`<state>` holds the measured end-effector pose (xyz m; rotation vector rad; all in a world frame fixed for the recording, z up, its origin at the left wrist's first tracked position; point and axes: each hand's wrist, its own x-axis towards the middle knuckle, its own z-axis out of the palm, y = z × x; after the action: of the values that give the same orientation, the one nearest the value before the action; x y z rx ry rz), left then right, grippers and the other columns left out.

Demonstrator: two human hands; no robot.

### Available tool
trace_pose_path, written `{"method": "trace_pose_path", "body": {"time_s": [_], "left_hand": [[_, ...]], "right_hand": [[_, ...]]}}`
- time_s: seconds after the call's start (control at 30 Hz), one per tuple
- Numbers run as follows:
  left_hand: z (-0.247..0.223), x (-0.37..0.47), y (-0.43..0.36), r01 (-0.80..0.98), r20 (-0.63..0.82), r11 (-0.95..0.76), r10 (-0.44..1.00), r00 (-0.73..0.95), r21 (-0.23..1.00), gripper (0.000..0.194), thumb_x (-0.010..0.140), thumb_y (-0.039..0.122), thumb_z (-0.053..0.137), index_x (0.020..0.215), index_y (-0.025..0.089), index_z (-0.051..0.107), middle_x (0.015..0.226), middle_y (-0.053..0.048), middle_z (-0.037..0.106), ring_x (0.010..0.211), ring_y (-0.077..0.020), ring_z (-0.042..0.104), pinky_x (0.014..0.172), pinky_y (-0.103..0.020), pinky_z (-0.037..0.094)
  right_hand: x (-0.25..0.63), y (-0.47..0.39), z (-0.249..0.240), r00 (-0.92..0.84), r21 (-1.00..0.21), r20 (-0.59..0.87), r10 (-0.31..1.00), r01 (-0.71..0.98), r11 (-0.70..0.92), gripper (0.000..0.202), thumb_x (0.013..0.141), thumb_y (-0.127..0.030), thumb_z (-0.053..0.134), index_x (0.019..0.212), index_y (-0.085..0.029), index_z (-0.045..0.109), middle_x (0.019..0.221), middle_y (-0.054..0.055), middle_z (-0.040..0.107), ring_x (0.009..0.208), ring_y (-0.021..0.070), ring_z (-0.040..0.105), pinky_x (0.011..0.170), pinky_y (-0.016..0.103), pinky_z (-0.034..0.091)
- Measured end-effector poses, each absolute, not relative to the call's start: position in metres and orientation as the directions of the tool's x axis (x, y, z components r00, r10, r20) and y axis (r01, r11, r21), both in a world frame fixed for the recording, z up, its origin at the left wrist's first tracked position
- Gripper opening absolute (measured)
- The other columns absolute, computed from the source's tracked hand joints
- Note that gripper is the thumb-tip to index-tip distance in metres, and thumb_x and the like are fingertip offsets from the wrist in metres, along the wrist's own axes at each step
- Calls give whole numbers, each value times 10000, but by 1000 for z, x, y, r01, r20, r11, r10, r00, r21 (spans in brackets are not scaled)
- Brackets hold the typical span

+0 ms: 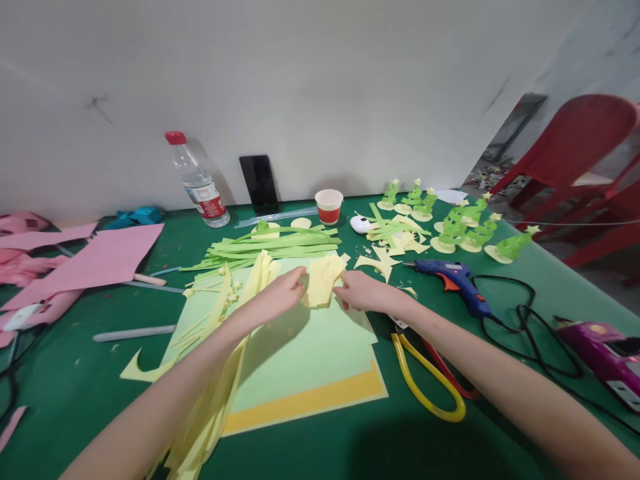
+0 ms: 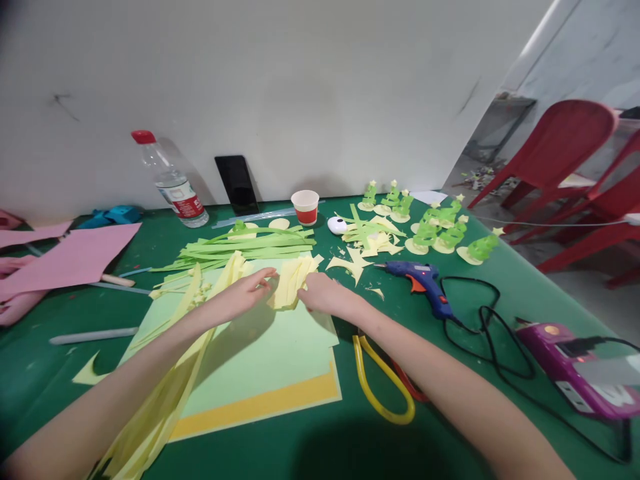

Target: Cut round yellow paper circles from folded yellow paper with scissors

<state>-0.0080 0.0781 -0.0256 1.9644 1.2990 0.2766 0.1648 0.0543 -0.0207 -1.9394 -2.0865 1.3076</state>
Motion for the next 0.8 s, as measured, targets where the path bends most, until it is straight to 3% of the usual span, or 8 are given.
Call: {"method": "trace_pose_path", "body": {"time_s": [0.37,0.5,0.6,0.67,0.8], "left_hand": [[-38,-4,86,679,-20,-466,817,577,568,275,875,281,490,1134,191,508,1209,-88,494,1017,-220,527,860,-436,450],[-26,-10,60,701,-7,-537,792,611,469,264,907,235,369,1122,167,508,1194,-119,502,1092,-257,468,897,-440,400],[-17,-10,27,646,-67,-641,686,724,415,232,881,215,379,950,169,596,956,-89,617,888,-241,559,761,-369,447],[-17,-11,4,602,-88,-698,622,778,388,202,867,207,411,913,173,605,923,-84,630,836,-234,570,726,-353,446],[-27,-17,-26,501,-59,-821,506,860,274,190,861,172,438,1015,159,548,957,-82,624,867,-248,559,734,-380,456]], "right_hand": [[170,55,-23,-249,-563,-485,839,822,-82,270,871,-291,496,1094,-142,521,1050,70,575,858,174,590,720,365,507],[181,31,-16,-298,-539,-388,872,841,48,261,872,-301,493,1073,-139,531,1031,65,581,850,170,590,725,366,502],[188,7,-14,-356,-509,-312,881,845,162,212,880,-292,476,985,-131,567,907,42,608,747,141,590,658,317,494],[194,-11,-16,-393,-479,-257,883,846,237,199,894,-229,429,862,-141,605,761,26,617,648,124,569,585,264,448],[205,-47,-29,-508,-408,-125,852,809,423,273,865,-138,396,716,-175,621,642,21,597,586,127,525,530,252,341]]}}
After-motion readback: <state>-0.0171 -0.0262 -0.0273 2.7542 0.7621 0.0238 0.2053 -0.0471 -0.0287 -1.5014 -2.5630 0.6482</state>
